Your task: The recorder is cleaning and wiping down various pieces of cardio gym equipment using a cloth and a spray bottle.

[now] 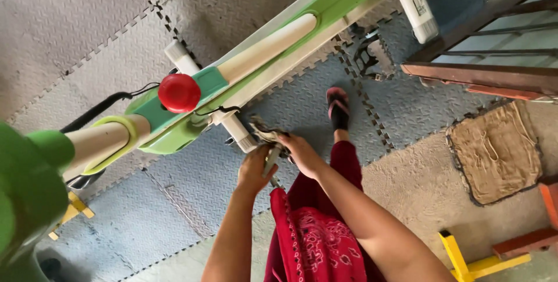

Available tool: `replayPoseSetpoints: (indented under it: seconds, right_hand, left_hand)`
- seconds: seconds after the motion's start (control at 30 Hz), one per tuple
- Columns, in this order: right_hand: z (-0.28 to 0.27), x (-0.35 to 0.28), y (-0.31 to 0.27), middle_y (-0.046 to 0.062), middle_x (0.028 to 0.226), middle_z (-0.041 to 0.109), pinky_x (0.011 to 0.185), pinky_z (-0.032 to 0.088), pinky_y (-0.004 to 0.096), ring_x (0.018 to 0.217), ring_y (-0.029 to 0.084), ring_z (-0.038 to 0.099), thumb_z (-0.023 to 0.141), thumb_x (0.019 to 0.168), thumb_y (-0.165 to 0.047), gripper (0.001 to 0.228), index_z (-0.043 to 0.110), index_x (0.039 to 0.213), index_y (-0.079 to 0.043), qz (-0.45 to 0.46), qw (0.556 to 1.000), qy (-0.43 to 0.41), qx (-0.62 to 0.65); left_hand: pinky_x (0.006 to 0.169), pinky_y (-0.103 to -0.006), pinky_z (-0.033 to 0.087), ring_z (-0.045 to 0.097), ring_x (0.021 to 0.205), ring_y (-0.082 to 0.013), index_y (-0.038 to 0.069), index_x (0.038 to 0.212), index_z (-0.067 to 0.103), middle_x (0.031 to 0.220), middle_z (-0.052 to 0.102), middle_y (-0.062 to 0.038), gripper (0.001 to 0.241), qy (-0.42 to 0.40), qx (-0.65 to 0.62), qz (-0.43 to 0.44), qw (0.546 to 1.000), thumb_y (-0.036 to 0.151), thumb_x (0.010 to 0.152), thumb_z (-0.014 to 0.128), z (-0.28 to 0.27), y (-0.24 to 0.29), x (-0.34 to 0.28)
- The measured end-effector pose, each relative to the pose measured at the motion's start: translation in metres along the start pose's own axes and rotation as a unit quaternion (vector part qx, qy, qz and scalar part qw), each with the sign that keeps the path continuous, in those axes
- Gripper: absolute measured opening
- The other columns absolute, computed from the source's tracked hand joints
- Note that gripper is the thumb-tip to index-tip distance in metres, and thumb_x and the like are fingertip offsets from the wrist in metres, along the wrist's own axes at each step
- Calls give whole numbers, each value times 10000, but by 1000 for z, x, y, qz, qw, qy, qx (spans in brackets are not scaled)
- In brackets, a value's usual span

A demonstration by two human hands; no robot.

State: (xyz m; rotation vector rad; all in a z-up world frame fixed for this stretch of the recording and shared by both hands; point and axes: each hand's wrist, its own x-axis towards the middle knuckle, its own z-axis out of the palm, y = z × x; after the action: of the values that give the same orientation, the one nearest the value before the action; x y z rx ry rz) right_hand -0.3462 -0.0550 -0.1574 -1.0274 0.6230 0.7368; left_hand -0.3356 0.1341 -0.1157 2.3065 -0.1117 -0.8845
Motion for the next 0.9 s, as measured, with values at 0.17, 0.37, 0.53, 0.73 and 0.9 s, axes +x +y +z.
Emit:
replayPoseSetpoints:
  seconds: [0.17, 0.37, 0.53, 0.73, 0.9]
  right_hand:
    - [-46, 14, 15, -27, 1257, 667, 892, 444, 249, 1147, 89, 565, 493, 1051, -396, 421, 633, 1337, -121, 3, 997, 64, 49]
    - [-139, 118, -38, 145, 1352, 641, 1011, 564, 397, 1201, 255, 638, 590, 1074, -318, 457, 557, 1416, -17, -58, 907, 151, 390]
    - [-152, 209, -90, 88, 1368, 611, 1010, 484, 374, 1207, 222, 594, 523, 996, -406, 552, 512, 1419, -51, -168, 857, 206, 441]
    - [-41, 245, -13, 50, 1401, 569, 1102, 402, 286, 1257, 153, 508, 421, 1084, -512, 547, 531, 1439, -109, -219, 845, 194, 447]
    - [-6, 251, 28, 97, 1306, 612, 1064, 477, 404, 1199, 245, 579, 426, 1083, -338, 397, 569, 1352, -82, -107, 809, 127, 564]
  left_hand:
    - [949, -527, 477, 596, 1142, -419, 81, 1333, 547, 1248, 625, -175, 628, 6, 55, 123, 991, 236, 774, 788, 31, -11, 6]
    - [949, -516, 492, 584, 1134, -453, 49, 1351, 520, 1275, 593, -198, 549, 42, -46, 104, 993, 153, 846, 710, 33, -3, 35]
    - [965, -494, 500, 582, 1146, -448, 30, 1379, 498, 1281, 578, -225, 505, 130, -82, 65, 986, 120, 918, 684, 17, 23, 66]
    - [994, -485, 509, 581, 1202, -422, 23, 1400, 484, 1315, 574, -214, 510, 157, -97, 33, 982, 112, 929, 659, -5, 42, 90]
    - [1000, -496, 499, 570, 1208, -438, 13, 1425, 469, 1351, 561, -228, 545, 169, -58, 34, 983, 103, 920, 653, -8, 26, 88]
